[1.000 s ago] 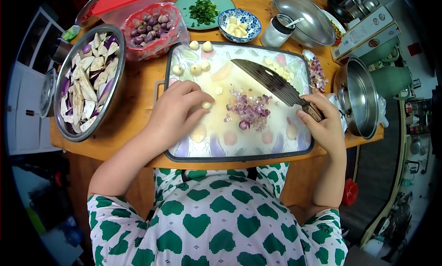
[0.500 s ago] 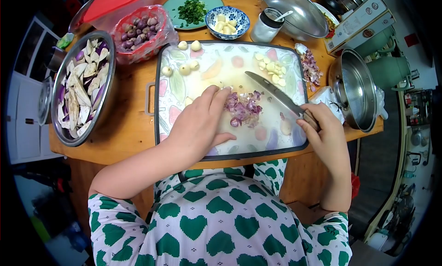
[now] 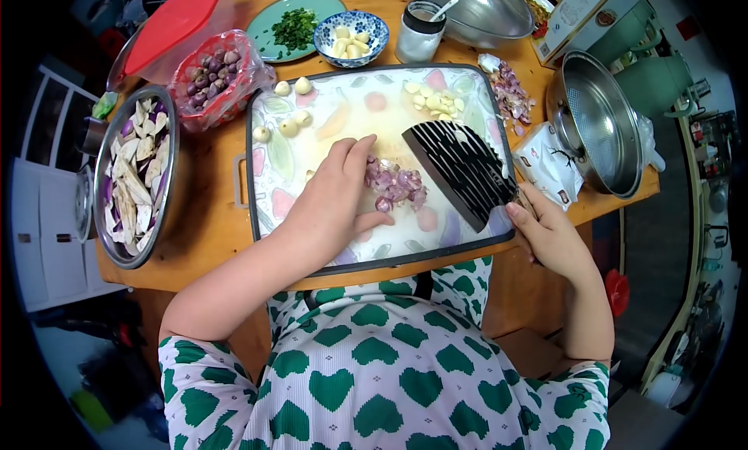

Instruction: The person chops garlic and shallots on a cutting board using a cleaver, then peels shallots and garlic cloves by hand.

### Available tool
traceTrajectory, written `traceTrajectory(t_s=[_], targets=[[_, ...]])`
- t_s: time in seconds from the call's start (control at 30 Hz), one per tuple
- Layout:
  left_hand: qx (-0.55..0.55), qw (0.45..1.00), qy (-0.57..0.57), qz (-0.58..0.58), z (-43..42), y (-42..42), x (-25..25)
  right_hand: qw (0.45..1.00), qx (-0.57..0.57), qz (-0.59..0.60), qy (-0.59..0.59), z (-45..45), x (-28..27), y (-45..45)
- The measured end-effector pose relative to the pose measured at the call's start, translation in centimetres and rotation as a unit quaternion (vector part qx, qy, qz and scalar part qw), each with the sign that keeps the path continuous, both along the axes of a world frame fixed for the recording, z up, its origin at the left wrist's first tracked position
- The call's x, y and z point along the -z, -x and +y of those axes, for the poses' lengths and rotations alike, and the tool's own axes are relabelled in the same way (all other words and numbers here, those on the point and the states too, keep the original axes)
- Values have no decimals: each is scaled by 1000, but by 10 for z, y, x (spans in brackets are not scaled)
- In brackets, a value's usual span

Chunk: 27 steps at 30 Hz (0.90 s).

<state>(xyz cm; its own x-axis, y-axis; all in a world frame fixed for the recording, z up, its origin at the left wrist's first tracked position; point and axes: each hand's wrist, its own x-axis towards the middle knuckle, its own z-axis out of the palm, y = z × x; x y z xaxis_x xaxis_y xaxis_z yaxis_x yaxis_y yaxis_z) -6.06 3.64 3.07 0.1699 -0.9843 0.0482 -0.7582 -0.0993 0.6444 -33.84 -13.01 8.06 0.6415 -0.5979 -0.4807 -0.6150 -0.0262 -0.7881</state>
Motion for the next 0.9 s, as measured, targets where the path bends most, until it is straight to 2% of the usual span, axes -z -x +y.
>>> traceTrajectory(t_s=[0.07,0.13,0.27,0.4,0.53,0.6,0.67,0.73,0.8,0.83,0.87,0.9], targets=[[-1,1000,9,-3,-1,6,5,992,43,-35,-109,4,12,0],[-3,1000,11,15,-5,12,8,991,36,-66,-114,12,24,-2],[-5,998,21,59,-11,18,9,987,-11,-30,-160,29,26,-19],[-7,996,4,87,-16,16,4,976,21,-64,-205,38,36,-23],[38,992,-18,121,-39,15,-9,959,69,-97,-257,29,30,-18],[61,992,10,111,-65,19,-18,955,98,-125,-251,16,21,-10],[89,990,57,92,-104,23,-22,955,145,-153,-207,0,8,-3],[113,984,105,84,-148,31,-31,970,135,-170,-111,-25,5,9],[113,973,156,125,-193,41,-23,977,148,-152,12,-39,-10,9],[119,970,153,147,-210,45,-18,976,179,-98,76,-42,-20,5],[124,971,178,96,-223,47,-7,960,157,-65,223,-49,-12,8],[128,970,202,46,-233,50,-3,946,155,-43,281,-53,-14,6]])
